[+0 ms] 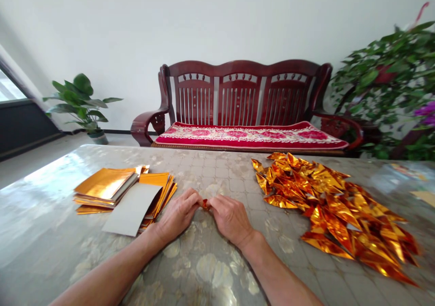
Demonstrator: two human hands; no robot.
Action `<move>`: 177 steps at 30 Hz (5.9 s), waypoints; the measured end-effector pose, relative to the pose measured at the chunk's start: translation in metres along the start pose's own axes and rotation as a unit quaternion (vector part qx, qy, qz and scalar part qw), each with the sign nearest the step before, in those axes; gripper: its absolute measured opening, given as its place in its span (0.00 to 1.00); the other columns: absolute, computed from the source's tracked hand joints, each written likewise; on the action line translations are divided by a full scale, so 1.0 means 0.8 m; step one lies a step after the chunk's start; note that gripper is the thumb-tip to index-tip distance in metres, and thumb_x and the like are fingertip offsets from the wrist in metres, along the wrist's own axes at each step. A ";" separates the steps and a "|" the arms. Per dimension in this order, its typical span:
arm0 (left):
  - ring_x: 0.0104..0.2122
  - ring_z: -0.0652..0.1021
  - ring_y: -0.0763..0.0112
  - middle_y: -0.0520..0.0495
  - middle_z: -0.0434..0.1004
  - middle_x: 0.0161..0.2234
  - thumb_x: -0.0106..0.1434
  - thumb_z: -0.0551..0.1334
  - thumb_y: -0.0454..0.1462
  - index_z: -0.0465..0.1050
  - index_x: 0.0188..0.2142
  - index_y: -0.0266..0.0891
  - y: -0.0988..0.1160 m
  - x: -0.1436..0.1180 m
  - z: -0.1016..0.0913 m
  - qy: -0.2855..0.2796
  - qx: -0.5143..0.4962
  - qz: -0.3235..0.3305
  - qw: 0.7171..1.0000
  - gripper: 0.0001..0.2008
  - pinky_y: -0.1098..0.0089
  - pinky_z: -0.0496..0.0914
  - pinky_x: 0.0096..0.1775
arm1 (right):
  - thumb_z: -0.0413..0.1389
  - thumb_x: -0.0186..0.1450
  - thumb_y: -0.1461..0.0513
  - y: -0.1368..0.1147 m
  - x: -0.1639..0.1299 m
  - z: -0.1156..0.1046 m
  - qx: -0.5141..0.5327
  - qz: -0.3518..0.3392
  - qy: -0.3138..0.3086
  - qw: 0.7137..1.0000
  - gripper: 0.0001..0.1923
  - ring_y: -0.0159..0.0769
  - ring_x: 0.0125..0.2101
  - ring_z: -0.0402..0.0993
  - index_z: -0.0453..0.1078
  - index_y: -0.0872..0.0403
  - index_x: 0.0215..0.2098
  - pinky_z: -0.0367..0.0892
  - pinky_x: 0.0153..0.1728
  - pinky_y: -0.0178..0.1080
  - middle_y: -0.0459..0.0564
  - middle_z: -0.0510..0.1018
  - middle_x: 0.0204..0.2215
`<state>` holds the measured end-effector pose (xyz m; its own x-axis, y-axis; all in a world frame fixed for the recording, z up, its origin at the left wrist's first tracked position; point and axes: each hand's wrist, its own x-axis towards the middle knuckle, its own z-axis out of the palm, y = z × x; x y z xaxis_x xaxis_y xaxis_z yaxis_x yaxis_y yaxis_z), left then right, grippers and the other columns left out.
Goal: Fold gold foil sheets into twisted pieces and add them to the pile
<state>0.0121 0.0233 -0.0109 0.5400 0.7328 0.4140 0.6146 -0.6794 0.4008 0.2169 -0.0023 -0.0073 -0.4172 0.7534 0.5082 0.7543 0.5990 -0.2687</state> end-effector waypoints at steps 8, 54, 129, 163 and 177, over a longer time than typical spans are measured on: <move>0.34 0.73 0.71 0.50 0.70 0.34 0.71 0.51 0.34 0.71 0.35 0.41 0.004 0.000 -0.006 -0.013 0.004 -0.018 1.000 0.12 0.73 0.65 0.36 | 0.56 0.67 0.65 0.003 -0.001 -0.004 0.006 0.005 -0.027 1.000 0.04 0.34 0.35 0.76 0.72 0.50 0.39 0.65 0.37 0.34 0.46 0.80 0.33; 0.36 0.81 0.69 0.46 0.83 0.40 0.63 0.57 0.25 0.73 0.52 0.43 0.001 -0.013 0.008 0.024 0.107 0.019 0.994 0.21 0.73 0.74 0.38 | 0.62 0.58 0.67 -0.033 0.012 -0.004 0.062 0.182 0.134 0.972 0.10 0.43 0.46 0.72 0.79 0.45 0.25 0.71 0.45 0.47 0.46 0.81 0.44; 0.30 0.81 0.70 0.50 0.83 0.33 0.64 0.59 0.29 0.77 0.46 0.43 0.012 -0.008 -0.001 0.078 0.104 0.041 0.991 0.14 0.74 0.70 0.33 | 0.60 0.54 0.68 -0.044 0.015 0.001 0.095 0.173 0.155 0.968 0.08 0.42 0.42 0.70 0.69 0.50 0.23 0.65 0.45 0.43 0.48 0.79 0.37; 0.29 0.80 0.73 0.52 0.82 0.31 0.63 0.58 0.27 0.79 0.43 0.45 0.011 -0.007 0.005 0.066 0.048 -0.018 0.996 0.16 0.76 0.67 0.31 | 0.60 0.58 0.67 -0.047 0.015 -0.003 0.096 0.183 0.152 0.967 0.07 0.43 0.43 0.69 0.71 0.50 0.25 0.65 0.46 0.45 0.49 0.77 0.37; 0.27 0.78 0.73 0.52 0.79 0.27 0.61 0.57 0.26 0.78 0.33 0.41 0.008 -0.004 0.006 0.058 0.026 -0.051 0.997 0.12 0.76 0.64 0.29 | 0.58 0.57 0.69 -0.042 0.014 0.000 0.138 0.169 0.169 0.961 0.09 0.41 0.43 0.70 0.67 0.50 0.23 0.65 0.46 0.44 0.48 0.79 0.37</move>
<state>0.0171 0.0164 -0.0136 0.4051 0.7865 0.4663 0.6933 -0.5967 0.4041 0.1866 -0.0140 0.0079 0.0523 0.8148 0.5774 0.6354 0.4189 -0.6487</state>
